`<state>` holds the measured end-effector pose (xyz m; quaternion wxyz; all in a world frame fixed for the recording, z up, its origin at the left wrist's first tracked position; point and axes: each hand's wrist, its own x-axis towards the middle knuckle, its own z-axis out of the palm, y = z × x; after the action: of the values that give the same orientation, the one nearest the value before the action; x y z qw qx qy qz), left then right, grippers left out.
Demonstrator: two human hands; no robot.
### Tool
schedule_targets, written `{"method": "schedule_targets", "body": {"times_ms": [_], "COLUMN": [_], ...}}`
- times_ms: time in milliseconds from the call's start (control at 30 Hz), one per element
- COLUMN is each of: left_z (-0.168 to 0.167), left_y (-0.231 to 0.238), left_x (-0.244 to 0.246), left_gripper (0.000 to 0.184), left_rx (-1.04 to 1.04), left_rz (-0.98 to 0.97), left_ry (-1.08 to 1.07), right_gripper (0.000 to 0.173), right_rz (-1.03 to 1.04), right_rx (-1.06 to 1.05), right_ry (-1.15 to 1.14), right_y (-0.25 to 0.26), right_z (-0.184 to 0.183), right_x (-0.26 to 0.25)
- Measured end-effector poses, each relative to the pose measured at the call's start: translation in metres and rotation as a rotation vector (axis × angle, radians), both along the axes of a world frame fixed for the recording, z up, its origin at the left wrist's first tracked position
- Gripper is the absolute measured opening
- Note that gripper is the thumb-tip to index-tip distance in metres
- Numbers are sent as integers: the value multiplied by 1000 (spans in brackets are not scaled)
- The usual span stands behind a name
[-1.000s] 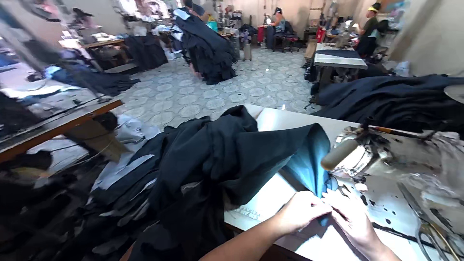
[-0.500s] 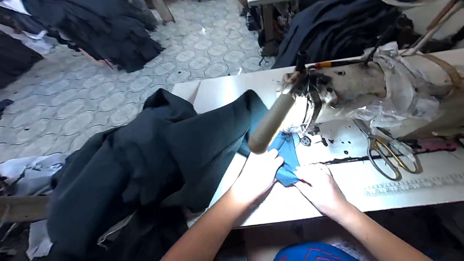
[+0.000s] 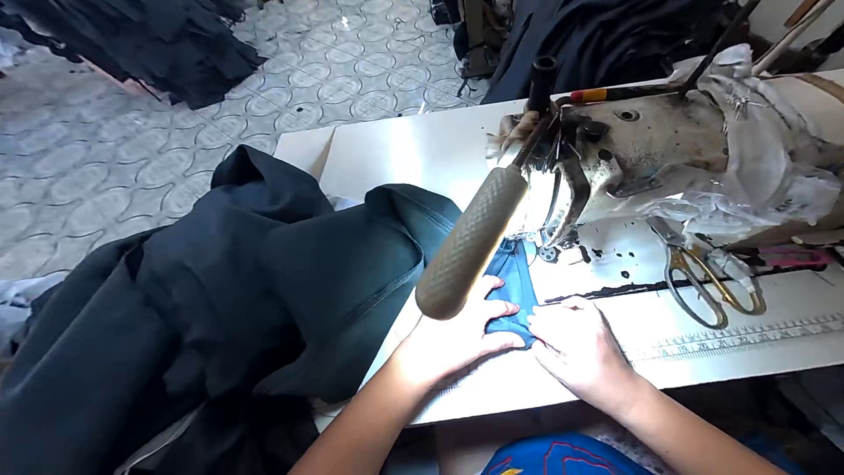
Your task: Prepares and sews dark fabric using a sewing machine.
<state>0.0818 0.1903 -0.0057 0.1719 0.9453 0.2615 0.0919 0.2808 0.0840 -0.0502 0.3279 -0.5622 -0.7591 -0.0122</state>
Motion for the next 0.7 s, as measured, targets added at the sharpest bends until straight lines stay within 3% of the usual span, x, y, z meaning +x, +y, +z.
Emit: {"method": "schedule_targets", "body": {"times_ms": [233,400,700], "left_z": [9,11,13], "left_y": [8,13,40], "left_x": [9,8,15], "left_gripper": [41,43,44], "left_rx": [-68,-95,-149], "left_rz": [75,62,109], "left_ry": [21,53,240], "right_gripper": [25,24,25], "right_rz": [10,17,91], "right_rx": [-100,-62,-215], "right_ry": [-18,-49,-156], "right_y": [14,16,47], "right_z": [11,9,23], "right_x": [4,3,10]}}
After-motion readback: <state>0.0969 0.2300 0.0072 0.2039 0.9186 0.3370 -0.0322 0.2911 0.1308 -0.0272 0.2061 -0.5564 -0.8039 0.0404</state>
